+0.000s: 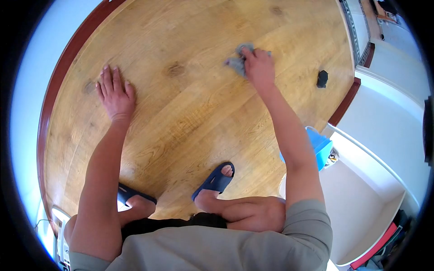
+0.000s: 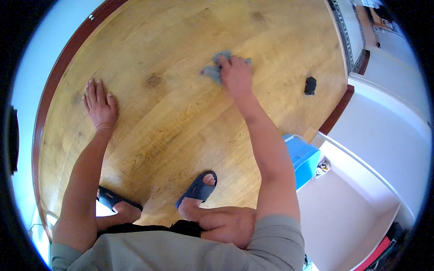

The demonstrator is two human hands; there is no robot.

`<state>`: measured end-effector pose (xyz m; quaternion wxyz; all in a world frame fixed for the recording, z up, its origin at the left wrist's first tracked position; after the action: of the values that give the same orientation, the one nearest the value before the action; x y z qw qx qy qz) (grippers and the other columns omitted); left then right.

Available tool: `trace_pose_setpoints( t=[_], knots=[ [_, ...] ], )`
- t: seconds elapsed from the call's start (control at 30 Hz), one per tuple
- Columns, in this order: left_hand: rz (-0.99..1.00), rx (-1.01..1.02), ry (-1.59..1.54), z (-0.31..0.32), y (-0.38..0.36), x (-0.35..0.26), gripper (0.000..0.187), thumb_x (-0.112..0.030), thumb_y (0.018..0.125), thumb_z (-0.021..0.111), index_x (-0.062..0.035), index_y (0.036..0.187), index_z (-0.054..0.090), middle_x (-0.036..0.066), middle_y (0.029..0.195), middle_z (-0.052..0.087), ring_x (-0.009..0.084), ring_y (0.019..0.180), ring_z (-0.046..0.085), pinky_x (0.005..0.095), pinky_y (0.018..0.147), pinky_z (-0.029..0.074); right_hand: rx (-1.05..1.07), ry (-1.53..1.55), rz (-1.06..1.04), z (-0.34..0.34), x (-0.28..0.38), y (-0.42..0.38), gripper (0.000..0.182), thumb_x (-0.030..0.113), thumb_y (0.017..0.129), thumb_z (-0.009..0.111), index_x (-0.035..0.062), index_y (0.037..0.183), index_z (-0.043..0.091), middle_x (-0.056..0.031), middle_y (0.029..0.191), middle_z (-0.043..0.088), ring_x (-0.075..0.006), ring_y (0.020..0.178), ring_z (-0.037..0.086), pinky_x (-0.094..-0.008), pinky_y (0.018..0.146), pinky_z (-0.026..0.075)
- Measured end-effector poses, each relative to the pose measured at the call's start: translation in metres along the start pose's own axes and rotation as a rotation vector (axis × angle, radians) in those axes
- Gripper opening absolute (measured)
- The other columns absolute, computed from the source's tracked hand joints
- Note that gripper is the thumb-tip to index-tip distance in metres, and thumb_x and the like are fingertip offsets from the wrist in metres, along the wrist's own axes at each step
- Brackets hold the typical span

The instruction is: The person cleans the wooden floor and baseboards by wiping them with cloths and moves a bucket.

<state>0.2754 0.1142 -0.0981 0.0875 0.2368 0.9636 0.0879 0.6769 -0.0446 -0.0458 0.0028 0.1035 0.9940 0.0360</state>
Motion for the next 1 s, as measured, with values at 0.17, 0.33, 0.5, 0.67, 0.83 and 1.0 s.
trace_pose_setpoints(
  t=[0.17,0.33,0.5,0.67,0.83,1.0],
  knots=[
    [0.012,-0.020,-0.011,0.003,-0.001,0.002,0.057,-0.034,0.098,0.047,-0.0124,0.151,0.045,0.011,0.163,0.033,0.0281,0.152,0.028,0.0518,0.124,0.017,0.056,-0.014,0.045,0.012,0.008,-0.005,0.031,0.017,0.084,0.065,0.0159,0.114,0.070,-0.0091,0.095,0.065,-0.0298,0.097,0.062,-0.0455,0.083,0.048],
    [0.037,-0.040,0.006,0.003,0.000,0.001,0.057,-0.035,0.100,0.044,-0.0135,0.153,0.042,0.011,0.163,0.033,0.0286,0.152,0.028,0.0518,0.124,0.017,0.064,0.012,0.067,0.002,0.000,-0.008,0.032,0.018,0.085,0.063,0.0146,0.116,0.069,-0.0085,0.096,0.065,-0.0277,0.099,0.062,-0.0444,0.084,0.048],
    [0.041,-0.018,0.042,0.001,0.001,0.000,0.057,-0.033,0.098,0.046,-0.0109,0.151,0.045,0.011,0.161,0.036,0.0290,0.150,0.031,0.0525,0.123,0.020,0.020,-0.088,0.061,0.010,-0.007,-0.007,0.030,0.019,0.087,0.061,0.0165,0.116,0.069,-0.0080,0.095,0.065,-0.0272,0.097,0.063,-0.0450,0.082,0.048],
    [0.049,-0.015,0.054,0.005,-0.001,0.005,0.057,-0.033,0.098,0.046,-0.0112,0.151,0.045,0.012,0.161,0.036,0.0294,0.150,0.031,0.0526,0.123,0.020,0.036,-0.150,0.051,-0.002,-0.002,-0.003,0.029,0.018,0.090,0.057,0.0176,0.116,0.069,-0.0079,0.094,0.066,-0.0266,0.094,0.064,-0.0438,0.080,0.047],
    [0.063,-0.034,0.044,0.005,0.001,0.004,0.058,-0.033,0.099,0.046,-0.0114,0.153,0.043,0.013,0.163,0.034,0.0304,0.151,0.031,0.0523,0.123,0.020,0.117,-0.306,0.067,0.008,-0.005,0.009,0.023,0.017,0.091,0.055,0.0130,0.109,0.069,-0.0082,0.094,0.066,-0.0252,0.094,0.065,-0.0433,0.079,0.047],
    [0.060,-0.007,0.077,0.003,0.000,0.003,0.059,-0.034,0.099,0.046,-0.0109,0.153,0.043,0.013,0.163,0.033,0.0306,0.151,0.030,0.0519,0.123,0.020,0.105,-0.222,0.083,-0.009,-0.003,0.014,0.021,0.018,0.092,0.054,0.0091,0.104,0.069,-0.0094,0.096,0.068,-0.0255,0.093,0.066,-0.0442,0.080,0.047]
  ],
)
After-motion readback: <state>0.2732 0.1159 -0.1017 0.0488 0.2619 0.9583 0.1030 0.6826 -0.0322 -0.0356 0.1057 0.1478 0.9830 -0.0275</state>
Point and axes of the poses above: each hand's wrist, its own y-axis towards the middle knuckle, its own z-axis out of the palm, x = y × z, the point moved 3 cm from there along y, towards the middle knuckle
